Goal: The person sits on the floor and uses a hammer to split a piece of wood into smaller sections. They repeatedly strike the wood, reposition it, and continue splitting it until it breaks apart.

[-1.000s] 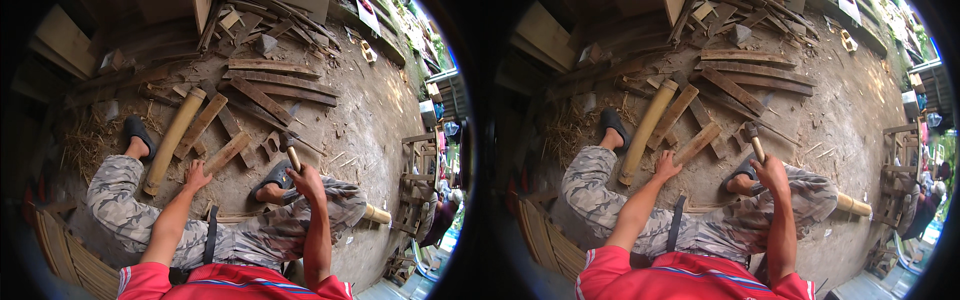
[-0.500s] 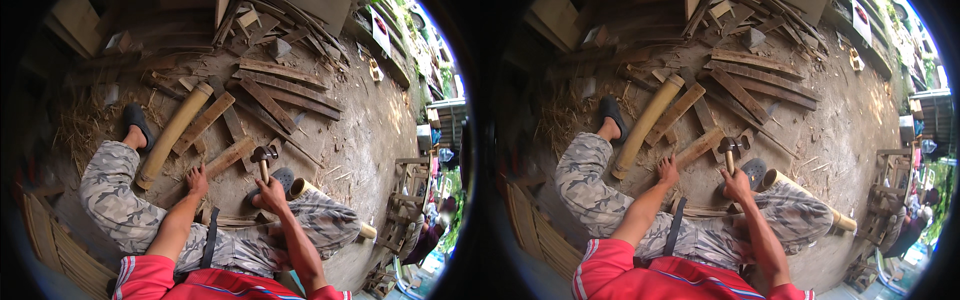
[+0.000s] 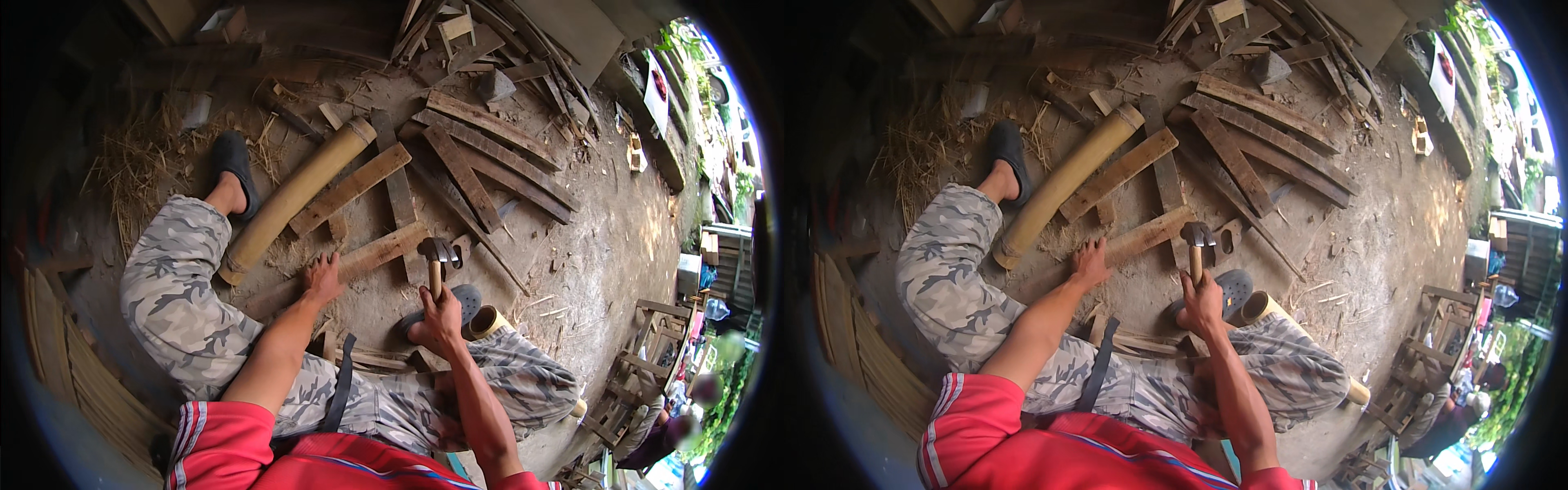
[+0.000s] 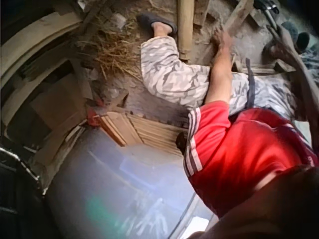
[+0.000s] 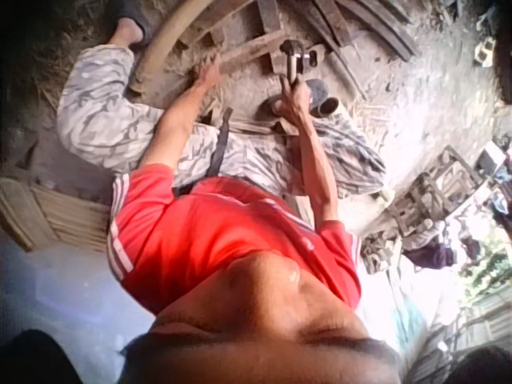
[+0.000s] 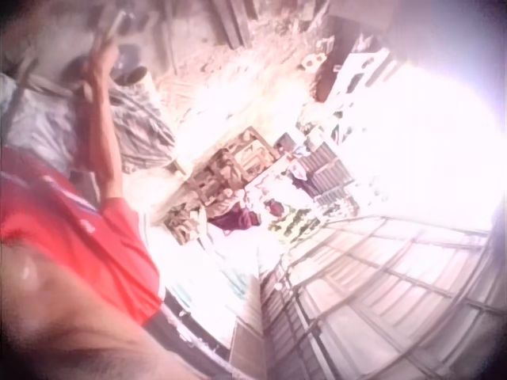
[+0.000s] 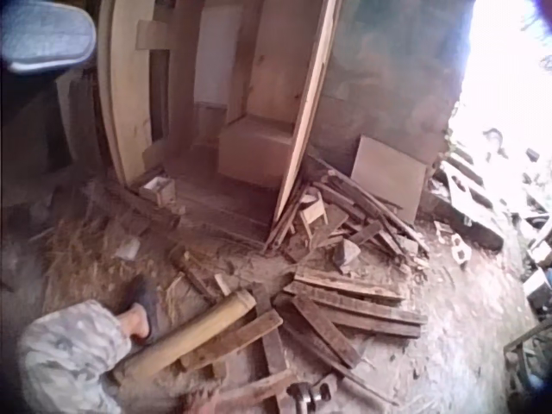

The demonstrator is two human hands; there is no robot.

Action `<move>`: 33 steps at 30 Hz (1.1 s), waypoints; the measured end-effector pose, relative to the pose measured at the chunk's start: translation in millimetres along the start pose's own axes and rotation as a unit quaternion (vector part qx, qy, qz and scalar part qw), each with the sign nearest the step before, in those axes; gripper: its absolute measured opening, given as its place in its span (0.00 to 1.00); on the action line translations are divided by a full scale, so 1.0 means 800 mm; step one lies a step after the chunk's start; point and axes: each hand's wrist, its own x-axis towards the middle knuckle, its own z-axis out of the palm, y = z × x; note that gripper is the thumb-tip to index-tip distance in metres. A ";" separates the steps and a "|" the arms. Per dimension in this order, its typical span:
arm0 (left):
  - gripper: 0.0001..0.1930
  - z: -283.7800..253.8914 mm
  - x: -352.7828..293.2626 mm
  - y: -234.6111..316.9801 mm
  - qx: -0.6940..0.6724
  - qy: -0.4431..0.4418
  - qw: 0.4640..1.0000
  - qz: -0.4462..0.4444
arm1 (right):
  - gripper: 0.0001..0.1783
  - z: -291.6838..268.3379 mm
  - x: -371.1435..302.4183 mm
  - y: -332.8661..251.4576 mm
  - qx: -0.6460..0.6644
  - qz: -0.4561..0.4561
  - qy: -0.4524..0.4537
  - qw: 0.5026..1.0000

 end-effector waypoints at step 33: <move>0.54 -0.031 0.014 0.023 0.077 -0.251 0.961 -0.088 | 0.11 0.117 0.011 0.029 0.447 0.115 0.094 0.882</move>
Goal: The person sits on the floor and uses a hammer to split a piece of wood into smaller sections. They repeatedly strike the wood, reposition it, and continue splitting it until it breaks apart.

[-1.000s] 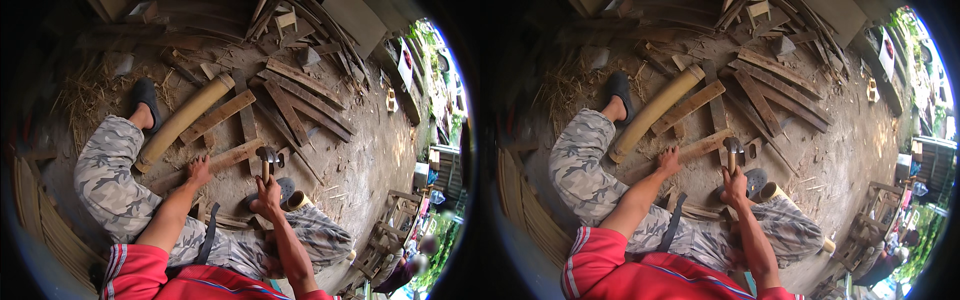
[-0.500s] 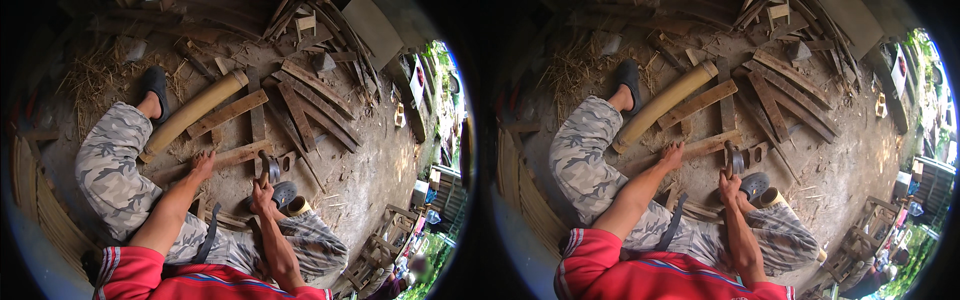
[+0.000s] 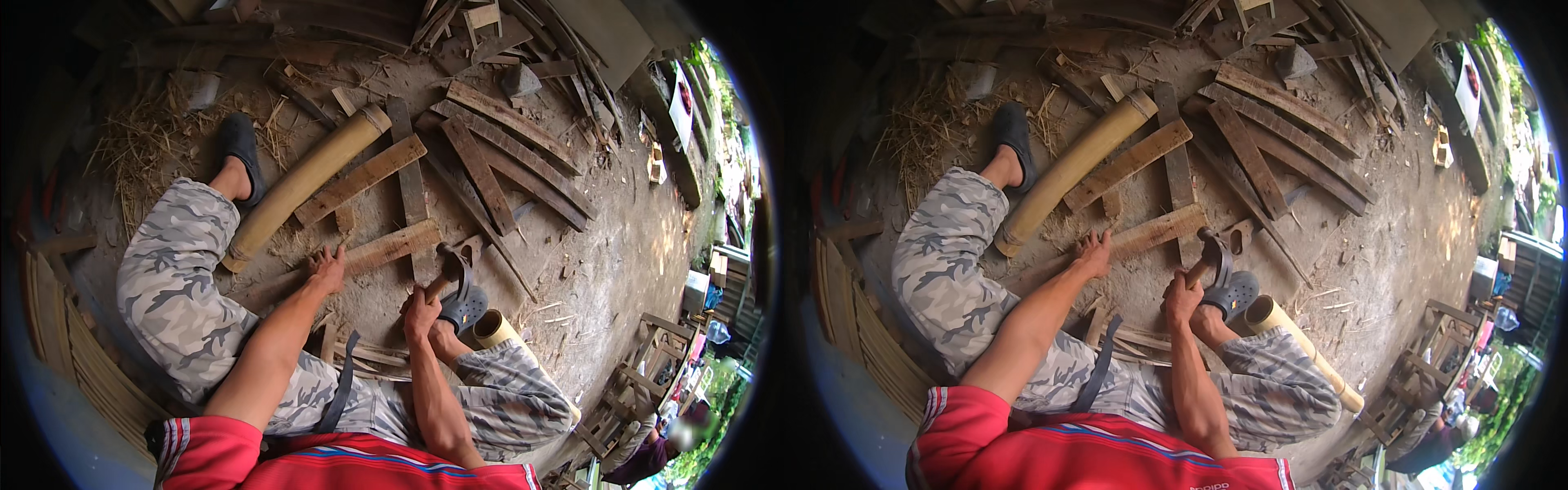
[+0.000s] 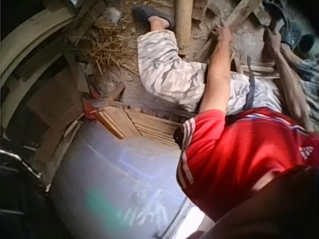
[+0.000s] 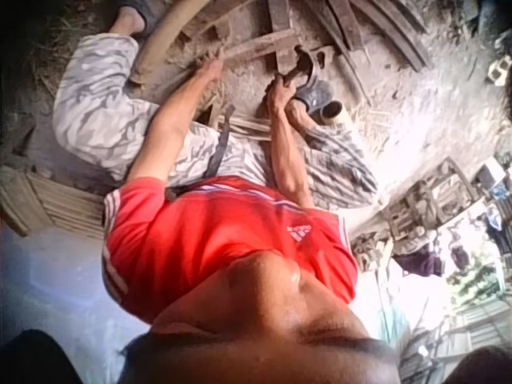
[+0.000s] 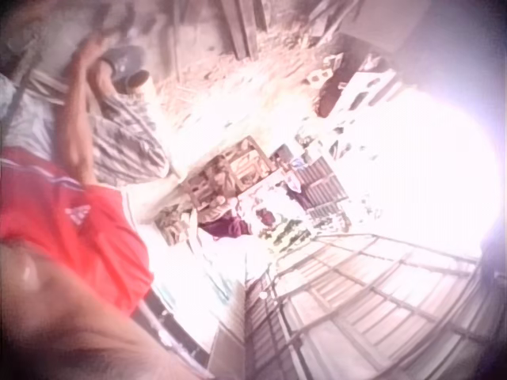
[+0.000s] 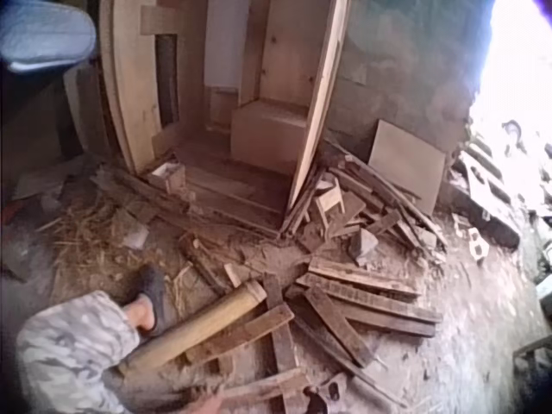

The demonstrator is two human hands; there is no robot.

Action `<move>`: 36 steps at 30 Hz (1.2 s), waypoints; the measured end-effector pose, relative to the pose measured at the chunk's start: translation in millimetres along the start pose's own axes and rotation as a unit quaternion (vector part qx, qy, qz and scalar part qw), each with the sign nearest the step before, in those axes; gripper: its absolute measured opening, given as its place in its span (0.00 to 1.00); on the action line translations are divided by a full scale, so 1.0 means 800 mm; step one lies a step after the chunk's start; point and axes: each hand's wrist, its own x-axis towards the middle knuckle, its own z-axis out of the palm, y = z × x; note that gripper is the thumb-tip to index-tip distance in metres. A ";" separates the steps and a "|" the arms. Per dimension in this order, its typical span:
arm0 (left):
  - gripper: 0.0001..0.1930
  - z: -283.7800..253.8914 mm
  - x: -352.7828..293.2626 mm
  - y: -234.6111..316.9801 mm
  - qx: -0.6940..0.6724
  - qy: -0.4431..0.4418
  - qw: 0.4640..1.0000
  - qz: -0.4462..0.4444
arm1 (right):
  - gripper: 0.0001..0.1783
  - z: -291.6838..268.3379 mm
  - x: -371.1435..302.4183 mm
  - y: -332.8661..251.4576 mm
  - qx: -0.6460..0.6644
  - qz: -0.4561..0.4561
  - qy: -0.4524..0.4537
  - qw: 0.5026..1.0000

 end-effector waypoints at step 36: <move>0.56 0.008 0.011 -0.014 0.037 0.038 0.999 -0.013 | 0.13 0.057 -0.022 -0.015 0.241 0.275 -0.042 0.930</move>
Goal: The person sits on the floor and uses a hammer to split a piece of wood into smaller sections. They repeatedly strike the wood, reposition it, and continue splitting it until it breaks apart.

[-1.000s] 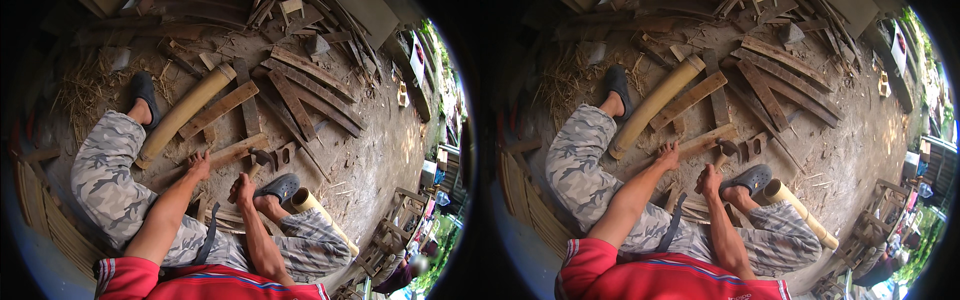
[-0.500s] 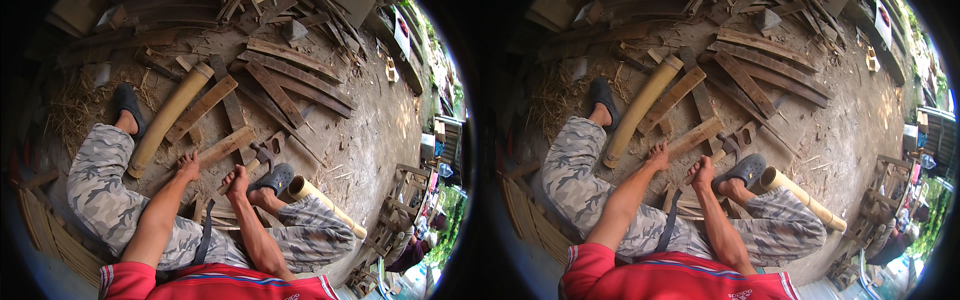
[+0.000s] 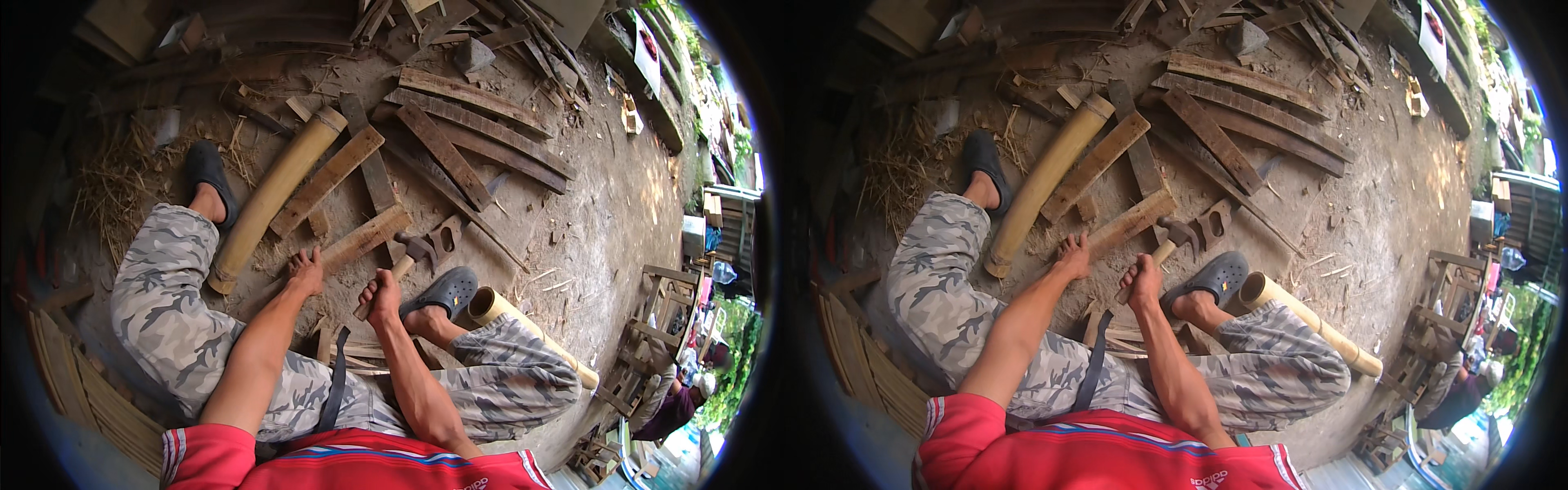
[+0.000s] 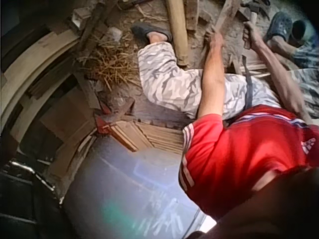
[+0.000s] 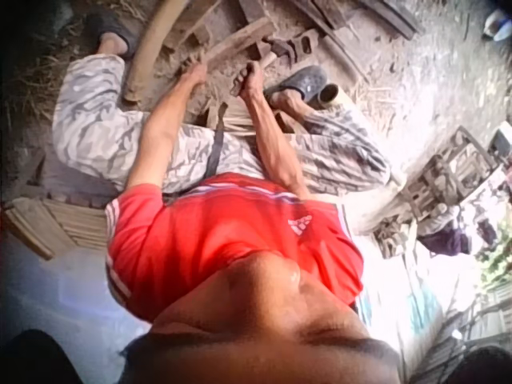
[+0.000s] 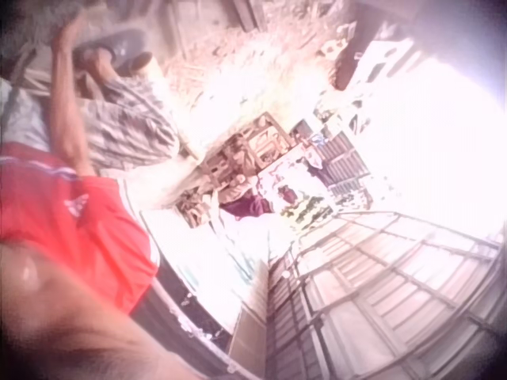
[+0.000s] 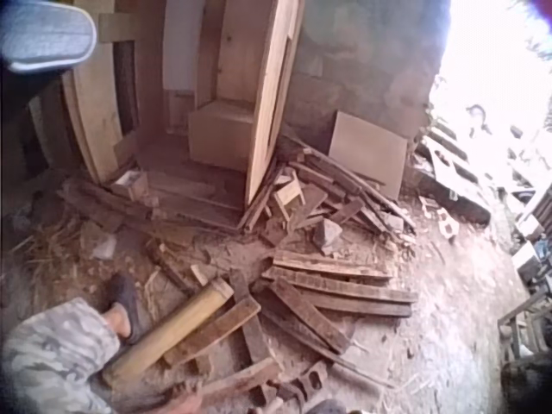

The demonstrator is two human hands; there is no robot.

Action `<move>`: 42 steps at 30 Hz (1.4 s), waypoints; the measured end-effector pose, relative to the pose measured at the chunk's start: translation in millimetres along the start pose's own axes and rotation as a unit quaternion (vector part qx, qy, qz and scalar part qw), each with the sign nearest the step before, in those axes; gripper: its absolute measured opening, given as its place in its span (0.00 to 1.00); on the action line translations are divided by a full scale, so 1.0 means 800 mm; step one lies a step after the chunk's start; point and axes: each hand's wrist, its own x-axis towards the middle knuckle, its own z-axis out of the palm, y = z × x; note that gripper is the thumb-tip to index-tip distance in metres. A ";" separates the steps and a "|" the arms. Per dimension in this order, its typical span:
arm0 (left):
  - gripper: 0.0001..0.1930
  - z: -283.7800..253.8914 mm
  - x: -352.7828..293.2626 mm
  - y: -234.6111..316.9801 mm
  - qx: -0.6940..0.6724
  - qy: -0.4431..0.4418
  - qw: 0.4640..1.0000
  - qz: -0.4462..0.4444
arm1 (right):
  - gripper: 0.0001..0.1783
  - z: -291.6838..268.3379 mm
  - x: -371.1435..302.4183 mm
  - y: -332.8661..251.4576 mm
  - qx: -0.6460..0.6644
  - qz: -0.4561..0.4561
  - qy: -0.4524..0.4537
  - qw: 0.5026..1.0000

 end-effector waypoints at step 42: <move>0.47 -0.017 -0.015 0.000 -0.026 -0.017 0.999 0.008 | 0.17 -0.077 0.043 -0.016 -0.544 -0.344 0.028 0.765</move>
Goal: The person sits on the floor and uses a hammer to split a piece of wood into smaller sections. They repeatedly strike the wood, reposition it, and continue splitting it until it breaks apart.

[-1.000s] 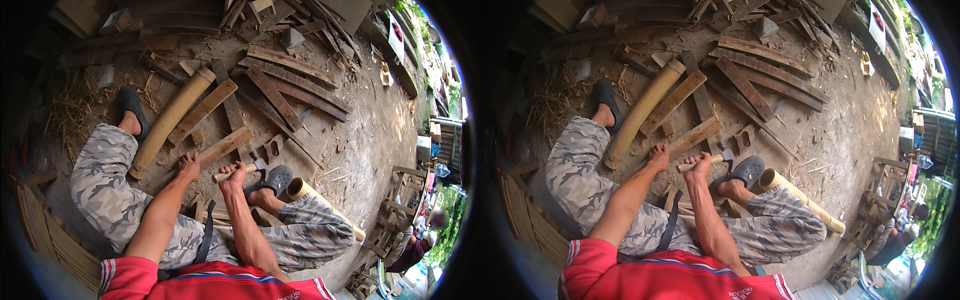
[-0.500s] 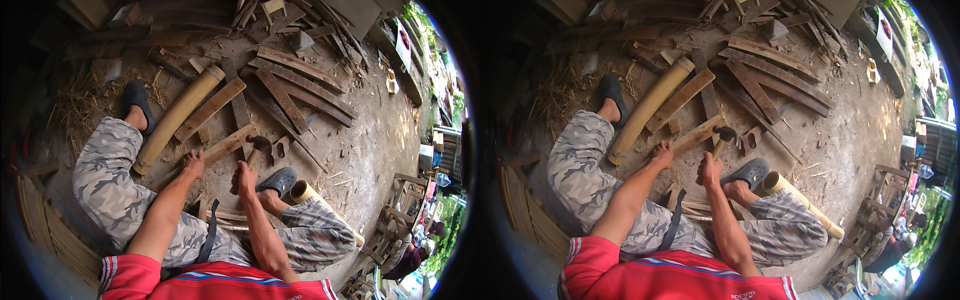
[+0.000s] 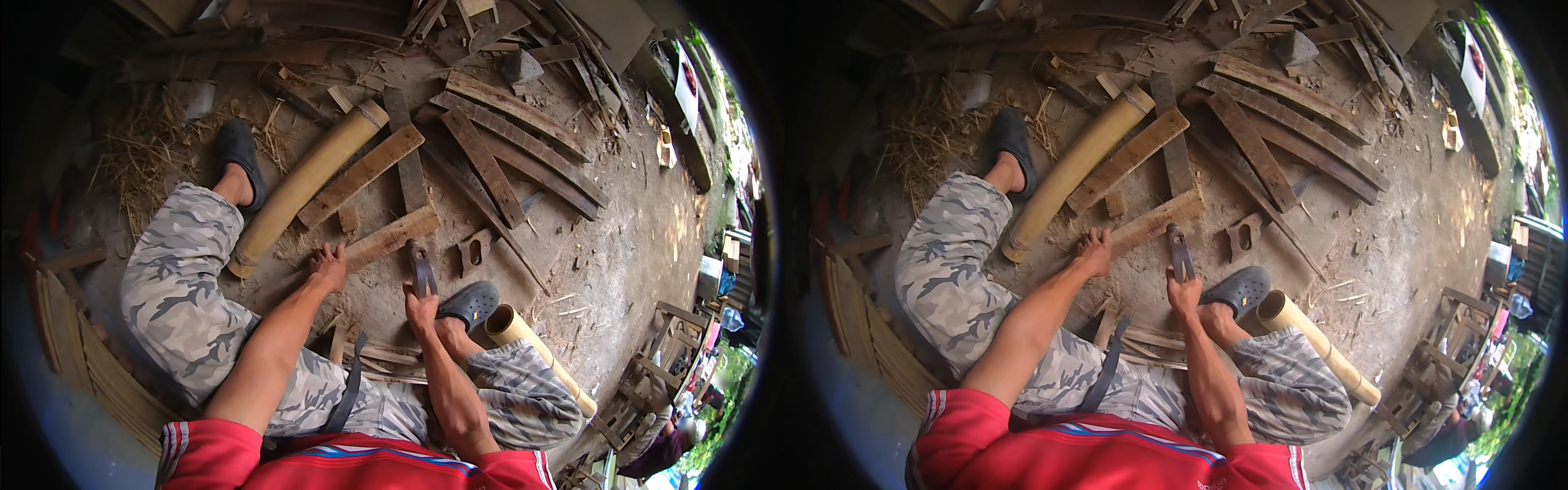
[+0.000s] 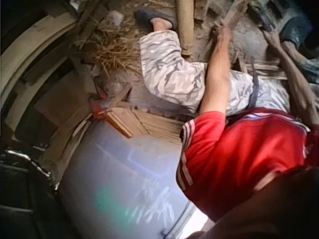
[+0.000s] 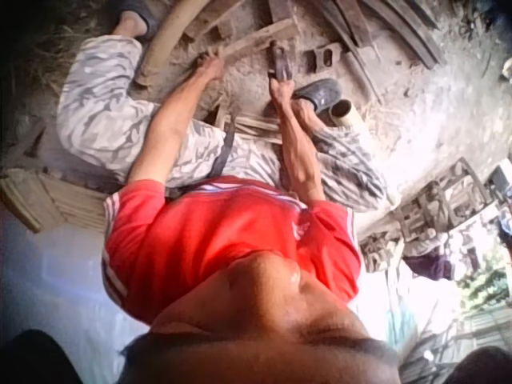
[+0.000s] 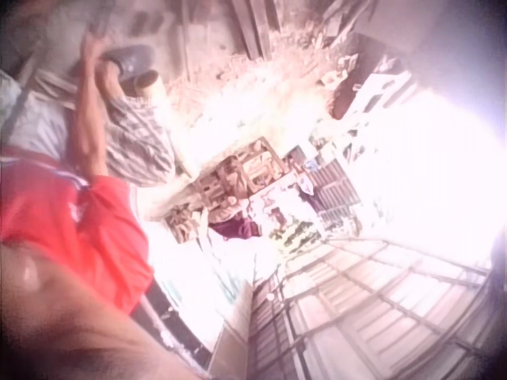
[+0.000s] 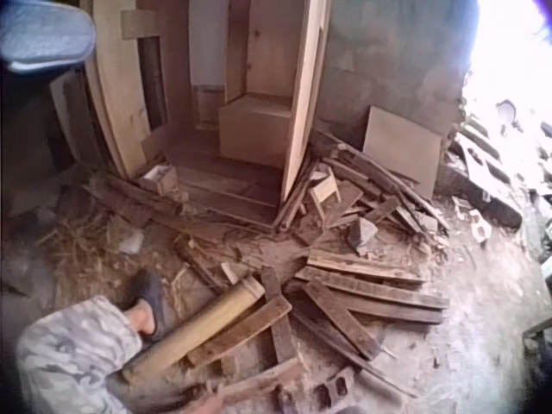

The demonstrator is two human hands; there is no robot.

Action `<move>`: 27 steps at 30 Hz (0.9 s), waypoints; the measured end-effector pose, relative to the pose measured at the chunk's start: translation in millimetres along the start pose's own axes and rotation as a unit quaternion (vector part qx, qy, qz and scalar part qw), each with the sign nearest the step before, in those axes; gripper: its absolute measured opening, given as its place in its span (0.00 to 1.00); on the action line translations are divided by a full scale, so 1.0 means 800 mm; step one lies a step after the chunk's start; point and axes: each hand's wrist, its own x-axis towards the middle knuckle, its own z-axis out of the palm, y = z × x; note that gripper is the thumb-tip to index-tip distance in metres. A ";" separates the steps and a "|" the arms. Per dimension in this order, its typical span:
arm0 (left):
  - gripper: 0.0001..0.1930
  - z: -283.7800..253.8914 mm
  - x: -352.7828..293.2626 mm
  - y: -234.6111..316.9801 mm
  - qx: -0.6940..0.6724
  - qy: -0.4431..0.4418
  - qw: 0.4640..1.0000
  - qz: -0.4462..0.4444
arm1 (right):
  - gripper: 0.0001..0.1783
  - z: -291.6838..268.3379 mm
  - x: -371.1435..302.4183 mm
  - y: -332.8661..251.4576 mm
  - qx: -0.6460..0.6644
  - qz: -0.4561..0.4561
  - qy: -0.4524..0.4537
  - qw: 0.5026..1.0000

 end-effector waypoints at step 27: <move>0.49 0.013 0.004 -0.004 -0.012 0.019 1.000 -0.008 | 0.09 -0.027 0.042 -0.003 -0.013 -0.228 -0.061 0.972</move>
